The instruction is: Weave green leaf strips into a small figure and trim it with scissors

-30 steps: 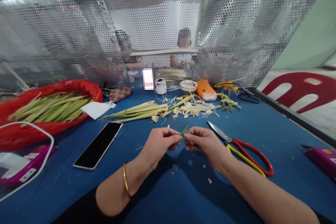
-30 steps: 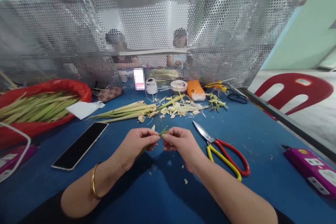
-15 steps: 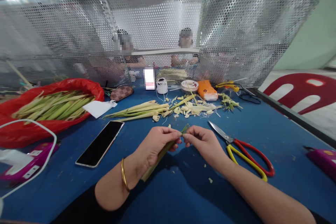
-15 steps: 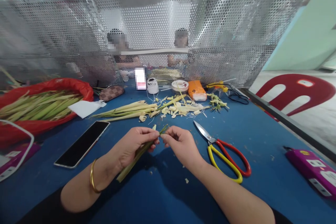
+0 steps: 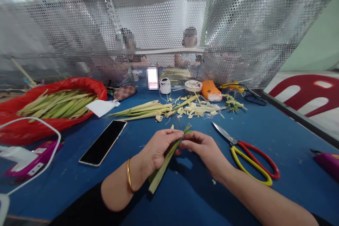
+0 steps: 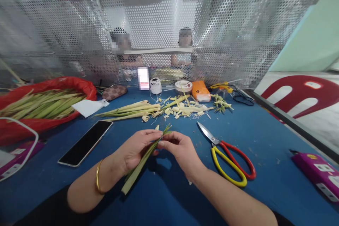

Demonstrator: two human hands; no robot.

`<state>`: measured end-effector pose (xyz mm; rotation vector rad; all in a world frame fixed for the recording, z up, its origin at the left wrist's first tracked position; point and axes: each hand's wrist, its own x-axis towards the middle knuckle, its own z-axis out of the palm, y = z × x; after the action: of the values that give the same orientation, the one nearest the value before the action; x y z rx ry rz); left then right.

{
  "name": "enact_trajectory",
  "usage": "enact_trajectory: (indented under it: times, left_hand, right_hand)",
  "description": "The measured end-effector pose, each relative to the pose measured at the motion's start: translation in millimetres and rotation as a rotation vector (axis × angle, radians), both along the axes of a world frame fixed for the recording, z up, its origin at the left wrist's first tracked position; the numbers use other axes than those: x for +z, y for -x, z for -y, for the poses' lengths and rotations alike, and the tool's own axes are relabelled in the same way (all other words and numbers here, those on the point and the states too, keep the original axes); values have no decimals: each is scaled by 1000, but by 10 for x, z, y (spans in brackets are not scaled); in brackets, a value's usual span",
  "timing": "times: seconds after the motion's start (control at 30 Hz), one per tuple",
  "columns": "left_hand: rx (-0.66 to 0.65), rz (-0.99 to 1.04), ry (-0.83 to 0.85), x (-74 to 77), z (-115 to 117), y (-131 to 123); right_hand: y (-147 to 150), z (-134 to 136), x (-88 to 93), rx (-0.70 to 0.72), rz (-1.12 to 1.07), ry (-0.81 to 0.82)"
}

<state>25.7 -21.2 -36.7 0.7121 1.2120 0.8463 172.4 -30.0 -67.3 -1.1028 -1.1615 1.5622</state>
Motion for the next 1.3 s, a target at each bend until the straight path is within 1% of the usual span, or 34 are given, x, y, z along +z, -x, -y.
enact_trajectory:
  times: [0.17,0.23,0.33,0.47,0.53,0.67,0.83,0.9,1.07,1.13,1.2,1.3]
  left_hand:
    - [-39,5,33,-12,-9,-2]
    - [-30,18,32,-24,-21,12]
    - [-29,57,7,-50,-34,32]
    - [-46,102,24,-75,-40,41]
    - [-34,111,40,-77,-40,35]
    - [11,125,52,-71,-32,-5]
    - [-22,151,62,-76,-5,-71]
    - [-32,161,66,-70,5,-75]
    - [-96,202,34,-32,6,-38]
    - [-103,201,15,-28,1,-29]
    - [-76,189,-2,-36,-4,-28]
    - [-24,175,0,-54,-11,-33]
  right_hand:
    - [-35,-36,-52,58,-138,98]
    - [-36,-40,-41,38,-150,85]
    - [-24,-39,-1,-27,-101,59]
    - [-11,-43,31,-61,-162,155]
    - [-9,-46,26,-38,-209,191]
    - [-8,-39,-12,58,-230,184]
    - [1,-29,-55,92,-210,228]
    - [4,-37,-62,71,-172,199]
    - [-15,-65,-64,-32,-58,50]
    - [-27,-68,-59,-47,-29,12]
    - [-38,-71,-51,-28,-34,18]
    - [-54,-80,-36,29,-115,141]
